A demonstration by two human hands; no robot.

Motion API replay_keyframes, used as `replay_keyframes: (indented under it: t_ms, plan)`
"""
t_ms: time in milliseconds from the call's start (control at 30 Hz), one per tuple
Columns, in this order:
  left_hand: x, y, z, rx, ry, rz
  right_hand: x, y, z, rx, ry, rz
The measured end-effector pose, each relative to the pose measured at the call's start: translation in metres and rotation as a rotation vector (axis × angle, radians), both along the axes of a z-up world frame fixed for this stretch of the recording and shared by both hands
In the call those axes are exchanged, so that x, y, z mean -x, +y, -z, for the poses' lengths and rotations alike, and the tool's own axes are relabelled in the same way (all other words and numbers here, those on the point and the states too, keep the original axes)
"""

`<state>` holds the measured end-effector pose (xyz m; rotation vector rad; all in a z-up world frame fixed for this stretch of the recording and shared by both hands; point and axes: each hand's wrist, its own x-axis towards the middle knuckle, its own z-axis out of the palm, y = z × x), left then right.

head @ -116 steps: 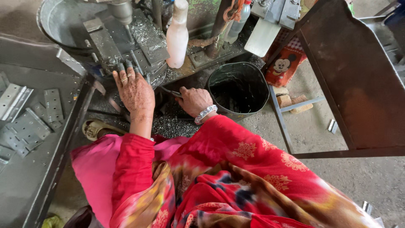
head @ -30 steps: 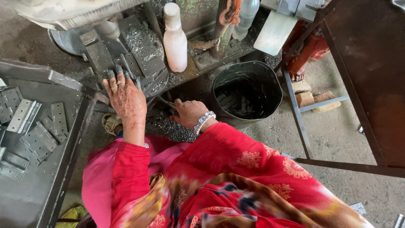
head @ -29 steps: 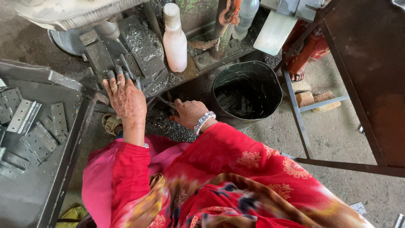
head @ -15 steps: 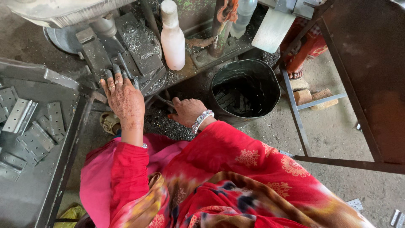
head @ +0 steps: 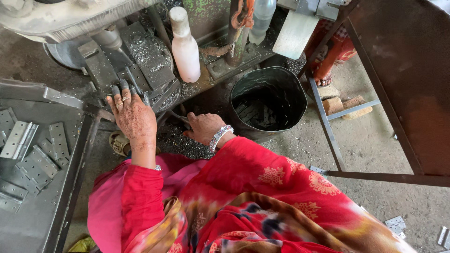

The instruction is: The person operates a drill press to drill holes into small metal plates. They pick up plates from a tray, position them under the drill, activate the machine, and then place the finished plates into a bucket.

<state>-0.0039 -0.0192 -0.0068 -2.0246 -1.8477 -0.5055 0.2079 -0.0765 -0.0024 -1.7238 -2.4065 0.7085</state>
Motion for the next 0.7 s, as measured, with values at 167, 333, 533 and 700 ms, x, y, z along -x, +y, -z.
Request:
replay_keyframes:
  t_ms: [167, 333, 533, 700]
  plan:
    - [-0.001, -0.002, -0.004, 0.02, 0.012, 0.005, -0.001, -0.001, 0.0, 0.002, 0.004, -0.009]
    - [-0.002, -0.005, -0.008, 0.014, 0.026, 0.007, -0.001, 0.0, -0.002, 0.014, 0.007, -0.014]
    - [-0.003, -0.006, -0.011, -0.004, 0.036, 0.012, 0.0, -0.001, 0.0, 0.025, 0.017, 0.006]
    - [-0.001, -0.005, -0.013, -0.036, 0.079, 0.018, -0.004, -0.006, -0.008, -0.021, 0.124, 0.012]
